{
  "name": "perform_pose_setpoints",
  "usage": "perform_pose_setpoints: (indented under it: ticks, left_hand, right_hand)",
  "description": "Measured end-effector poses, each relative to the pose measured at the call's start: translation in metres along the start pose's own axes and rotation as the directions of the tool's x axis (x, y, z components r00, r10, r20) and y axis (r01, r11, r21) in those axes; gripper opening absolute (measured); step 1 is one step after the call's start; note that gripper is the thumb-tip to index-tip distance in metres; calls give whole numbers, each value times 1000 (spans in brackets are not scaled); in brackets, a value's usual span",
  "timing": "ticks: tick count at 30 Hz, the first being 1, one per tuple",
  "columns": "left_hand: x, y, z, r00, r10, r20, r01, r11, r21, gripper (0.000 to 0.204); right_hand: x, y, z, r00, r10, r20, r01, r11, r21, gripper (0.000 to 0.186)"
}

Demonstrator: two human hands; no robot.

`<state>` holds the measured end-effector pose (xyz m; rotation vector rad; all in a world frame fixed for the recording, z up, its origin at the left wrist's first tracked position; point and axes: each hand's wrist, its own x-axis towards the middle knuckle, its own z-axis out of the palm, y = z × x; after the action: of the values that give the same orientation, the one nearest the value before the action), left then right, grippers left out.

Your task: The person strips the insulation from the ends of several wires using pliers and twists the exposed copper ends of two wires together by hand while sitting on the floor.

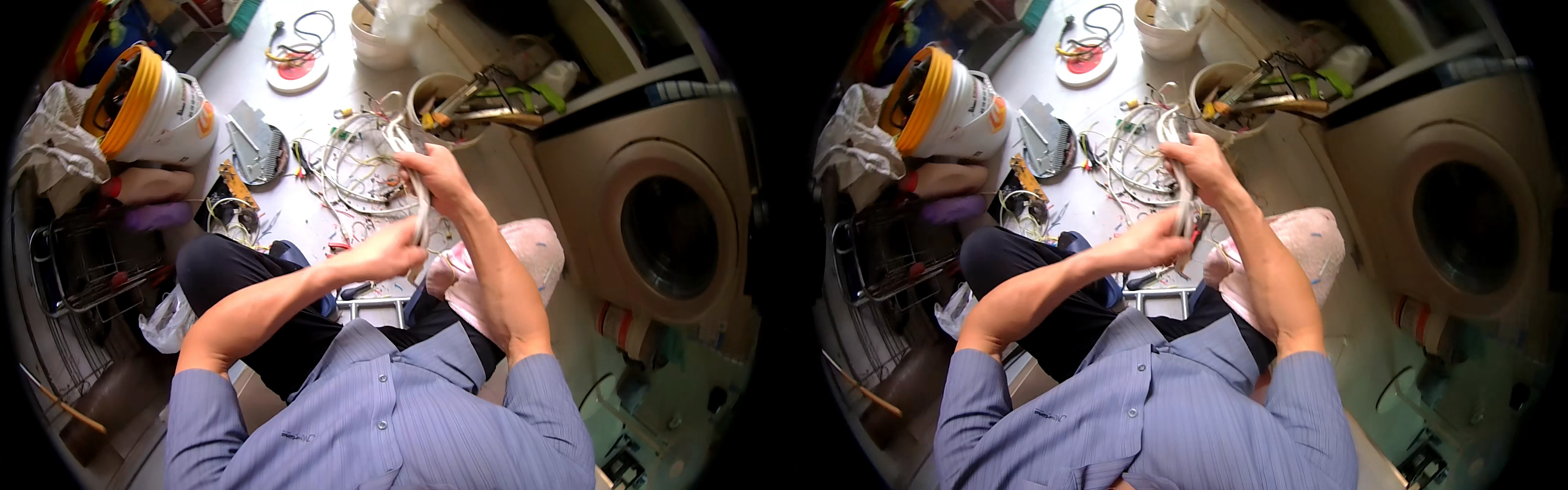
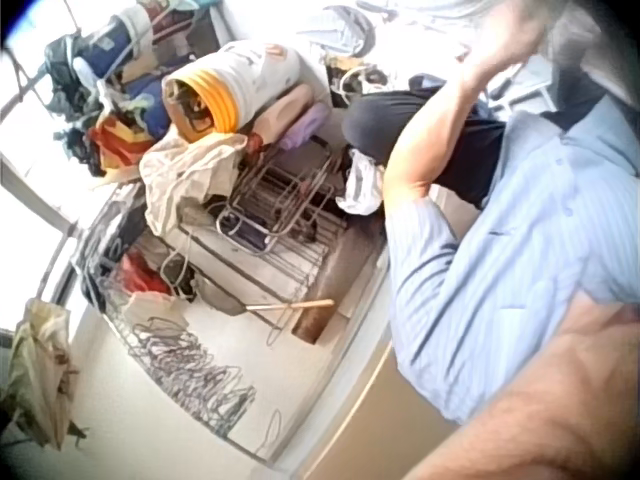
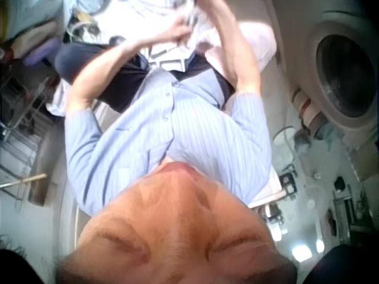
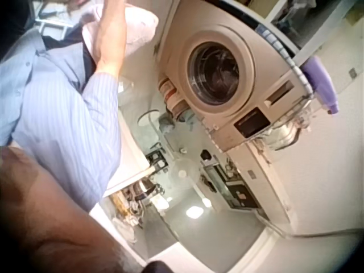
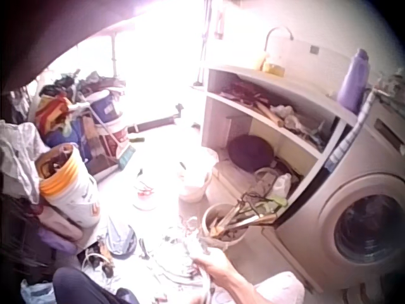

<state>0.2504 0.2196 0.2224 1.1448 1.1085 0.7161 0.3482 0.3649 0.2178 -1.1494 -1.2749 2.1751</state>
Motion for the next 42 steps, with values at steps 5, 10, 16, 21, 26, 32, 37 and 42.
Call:
perform_pose_setpoints:
  ticks: [5, 10, 16, 21, 26, 32, 37, 42]
  left_hand:
    - [-7, -8, 22, 991, 107, 86, -136, 857, 497, 25]
    - [-3, -16, 1, 970, 61, 236, -171, 860, 482, 38]
    - [25, -45, -69, 992, -127, 14, 125, 942, -311, 49]
    - [29, -37, -115, 970, -192, -148, -67, 373, -926, 74]
    - [37, -46, -148, 945, -173, -277, -228, 257, -939, 56]
    - [16, -29, -145, 969, -19, -245, -215, 417, -883, 39]
    - [4, -11, -130, 988, 67, -138, -152, 553, -819, 40]
    - [9, -9, -91, 993, 16, -113, -65, 893, -445, 27]
  right_hand:
    - [-2, -9, -22, 998, -50, -35, 52, 997, 52, 13]
    - [-17, -29, -20, 994, -84, 76, 77, 992, 99, 19]
    - [-35, -45, -19, 962, -207, 179, 199, 978, 60, 30]
    - [-47, -31, 2, 940, -9, 342, 77, 980, -186, 24]
    - [-53, -7, 27, 799, 91, 595, 273, 827, -492, 31]
    - [-48, -2, 22, 741, 311, 595, 207, 736, -644, 28]
    - [-34, -23, -6, 924, 76, 375, 139, 846, -514, 21]
    - [-22, -28, -5, 993, -106, 54, 112, 985, -128, 37]
